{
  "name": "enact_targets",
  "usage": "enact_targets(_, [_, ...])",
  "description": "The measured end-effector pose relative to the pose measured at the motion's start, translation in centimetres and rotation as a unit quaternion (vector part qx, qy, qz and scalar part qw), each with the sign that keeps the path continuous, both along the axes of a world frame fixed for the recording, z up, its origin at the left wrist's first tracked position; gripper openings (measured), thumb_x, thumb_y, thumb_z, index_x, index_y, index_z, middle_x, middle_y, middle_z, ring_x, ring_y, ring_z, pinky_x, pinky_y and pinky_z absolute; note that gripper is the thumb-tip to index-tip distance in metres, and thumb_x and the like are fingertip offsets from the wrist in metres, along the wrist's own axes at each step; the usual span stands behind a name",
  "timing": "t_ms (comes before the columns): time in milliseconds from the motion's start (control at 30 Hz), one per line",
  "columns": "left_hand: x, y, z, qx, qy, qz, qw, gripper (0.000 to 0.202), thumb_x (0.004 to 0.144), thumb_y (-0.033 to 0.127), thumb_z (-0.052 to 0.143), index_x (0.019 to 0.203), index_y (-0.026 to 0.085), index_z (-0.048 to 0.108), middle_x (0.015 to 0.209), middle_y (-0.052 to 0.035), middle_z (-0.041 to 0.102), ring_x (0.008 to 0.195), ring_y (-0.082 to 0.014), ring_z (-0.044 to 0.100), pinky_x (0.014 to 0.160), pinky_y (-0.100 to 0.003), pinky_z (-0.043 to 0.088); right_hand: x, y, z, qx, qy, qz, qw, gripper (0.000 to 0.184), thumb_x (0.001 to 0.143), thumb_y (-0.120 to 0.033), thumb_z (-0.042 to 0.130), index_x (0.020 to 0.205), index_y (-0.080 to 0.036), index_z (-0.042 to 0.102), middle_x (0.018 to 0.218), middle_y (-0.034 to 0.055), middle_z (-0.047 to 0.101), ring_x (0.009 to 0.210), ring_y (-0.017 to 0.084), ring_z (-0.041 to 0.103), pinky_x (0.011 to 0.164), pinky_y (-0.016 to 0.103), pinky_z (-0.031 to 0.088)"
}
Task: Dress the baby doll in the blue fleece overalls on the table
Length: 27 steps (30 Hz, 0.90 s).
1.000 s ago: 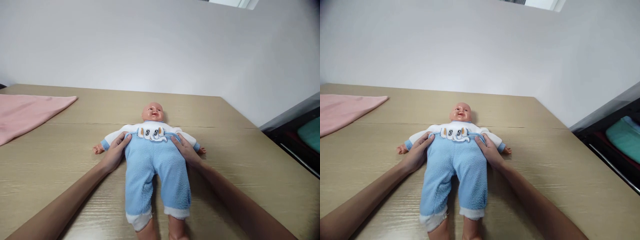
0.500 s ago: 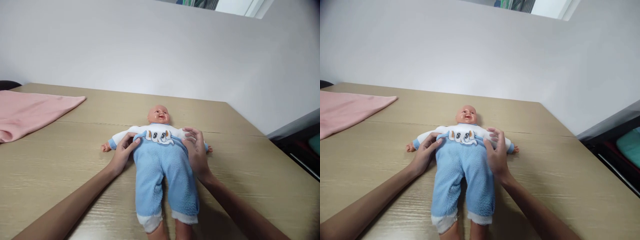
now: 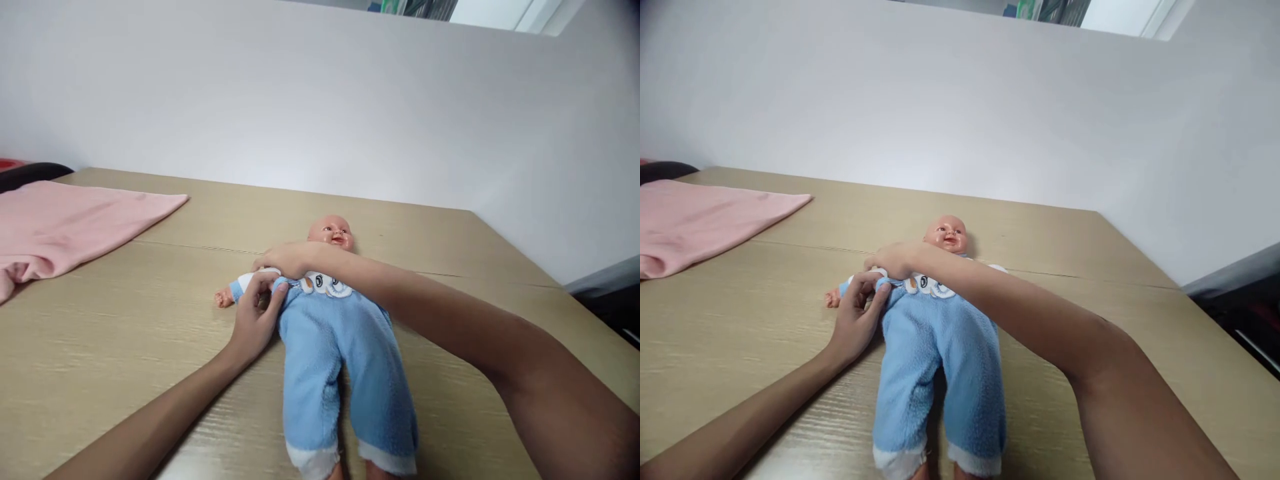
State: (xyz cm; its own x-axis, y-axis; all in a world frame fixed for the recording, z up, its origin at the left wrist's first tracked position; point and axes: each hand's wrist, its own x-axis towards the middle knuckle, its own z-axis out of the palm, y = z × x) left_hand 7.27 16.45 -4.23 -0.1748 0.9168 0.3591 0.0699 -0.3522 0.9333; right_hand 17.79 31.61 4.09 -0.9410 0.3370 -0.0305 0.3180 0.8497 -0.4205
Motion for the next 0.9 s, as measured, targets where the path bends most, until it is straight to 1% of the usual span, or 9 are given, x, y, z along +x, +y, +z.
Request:
enact_targets(100, [0.0, -0.2, 0.2, 0.016, 0.014, -0.007, 1.000, 0.020, 0.099, 0.044, 0.077, 0.105, 0.025, 0.073, 0.099, -0.0031, 0.072, 0.095, -0.0225, 0.063, 0.090, -0.033, 0.048, 0.7, -0.8, 0.2, 0.014, -0.036, -0.003, 0.999, 0.021, 0.080, -0.010, 0.078, 0.100, -0.017, 0.076, 0.094, 0.0038, 0.080, 0.077, 0.020, 0.065, 0.070, 0.030, 0.048])
enact_targets(167, [-0.2, -0.3, 0.2, 0.030, 0.037, -0.025, 0.999, 0.017, 0.099, 0.041, 0.077, 0.105, 0.026, 0.075, 0.096, -0.0032, 0.072, 0.090, -0.0226, 0.063, 0.086, -0.033, 0.048, 1.8, -1.3, 0.7, 0.006, 0.017, -0.039, 0.999, 0.023, 0.087, -0.014, 0.069, 0.110, -0.017, 0.072, 0.106, 0.0063, 0.077, 0.089, 0.022, 0.066, 0.078, 0.032, 0.049])
enact_targets(300, [-1.0, -0.3, -0.4, 0.081, 0.084, -0.046, 0.992, 0.013, 0.092, 0.037, 0.084, 0.096, 0.025, 0.078, 0.087, -0.0046, 0.071, 0.083, -0.0244, 0.061, 0.088, -0.039, 0.049, 4.5, -1.8, 1.1, -0.139, 0.171, -0.101, 0.970, 0.034, 0.091, -0.010, 0.051, 0.121, -0.022, 0.064, 0.106, 0.0005, 0.072, 0.102, 0.019, 0.063, 0.092, 0.030, 0.050])
enact_targets(433, [-1.5, -0.1, -1.7, 0.162, 0.080, 0.036, 0.983, 0.015, 0.091, 0.040, 0.084, 0.097, 0.028, 0.077, 0.103, -0.0083, 0.068, 0.100, -0.0288, 0.065, 0.100, -0.048, 0.053, 6.6, -2.2, 0.8, -0.229, 0.196, -0.079, 0.950, 0.039, 0.085, -0.008, 0.052, 0.116, -0.023, 0.068, 0.107, -0.0006, 0.071, 0.101, 0.019, 0.062, 0.093, 0.030, 0.050])
enact_targets(500, [-1.5, -0.1, -1.7, 0.227, 0.063, 0.078, 0.969, 0.013, 0.096, 0.040, 0.078, 0.100, 0.030, 0.073, 0.112, -0.0080, 0.062, 0.108, -0.0287, 0.064, 0.102, -0.050, 0.055, 7.0, -2.4, 0.7, -0.215, 0.191, -0.064, 0.955, 0.043, 0.081, -0.005, 0.051, 0.115, -0.023, 0.070, 0.112, 0.0004, 0.073, 0.101, 0.019, 0.064, 0.094, 0.031, 0.050])
enact_targets(600, [-1.1, -0.3, -0.5, 0.265, 0.036, 0.062, 0.962, 0.005, 0.104, 0.035, 0.068, 0.107, 0.032, 0.065, 0.117, -0.0065, 0.061, 0.113, -0.0264, 0.064, 0.103, -0.048, 0.055, 6.9, -2.8, 0.6, -0.133, 0.183, -0.046, 0.973, 0.046, 0.078, -0.001, 0.051, 0.113, -0.022, 0.073, 0.115, 0.0030, 0.076, 0.102, 0.021, 0.067, 0.094, 0.033, 0.050])
enact_targets(733, [-1.0, -0.2, 1.9, 0.196, -0.009, 0.042, 0.980, 0.013, 0.104, 0.040, 0.071, 0.105, 0.028, 0.065, 0.102, -0.0036, 0.065, 0.097, -0.0221, 0.063, 0.092, -0.037, 0.052, 6.1, -3.1, 0.8, -0.045, 0.164, -0.046, 0.984, 0.038, 0.084, -0.003, 0.057, 0.112, -0.021, 0.076, 0.114, 0.0061, 0.080, 0.106, 0.023, 0.069, 0.097, 0.035, 0.050])
enact_targets(800, [-1.2, 0.3, 2.4, 0.117, -0.028, 0.019, 0.993, 0.019, 0.102, 0.044, 0.075, 0.102, 0.026, 0.068, 0.097, -0.0023, 0.065, 0.092, -0.0197, 0.061, 0.087, -0.032, 0.050, 5.9, -3.2, 1.2, -0.085, 0.144, -0.061, 0.984, 0.034, 0.089, -0.007, 0.061, 0.115, -0.021, 0.076, 0.117, 0.0051, 0.080, 0.107, 0.022, 0.071, 0.098, 0.034, 0.052])
enact_targets(900, [-1.8, 1.5, 2.1, 0.001, -0.082, -0.036, 0.996, 0.028, 0.096, 0.050, 0.080, 0.097, 0.024, 0.069, 0.093, 0.0000, 0.064, 0.089, -0.0168, 0.060, 0.084, -0.026, 0.049, 5.9, -4.0, 2.1, -0.129, 0.136, -0.117, 0.975, 0.027, 0.098, -0.016, 0.058, 0.117, -0.019, 0.077, 0.125, 0.0074, 0.080, 0.116, 0.022, 0.071, 0.106, 0.036, 0.051])
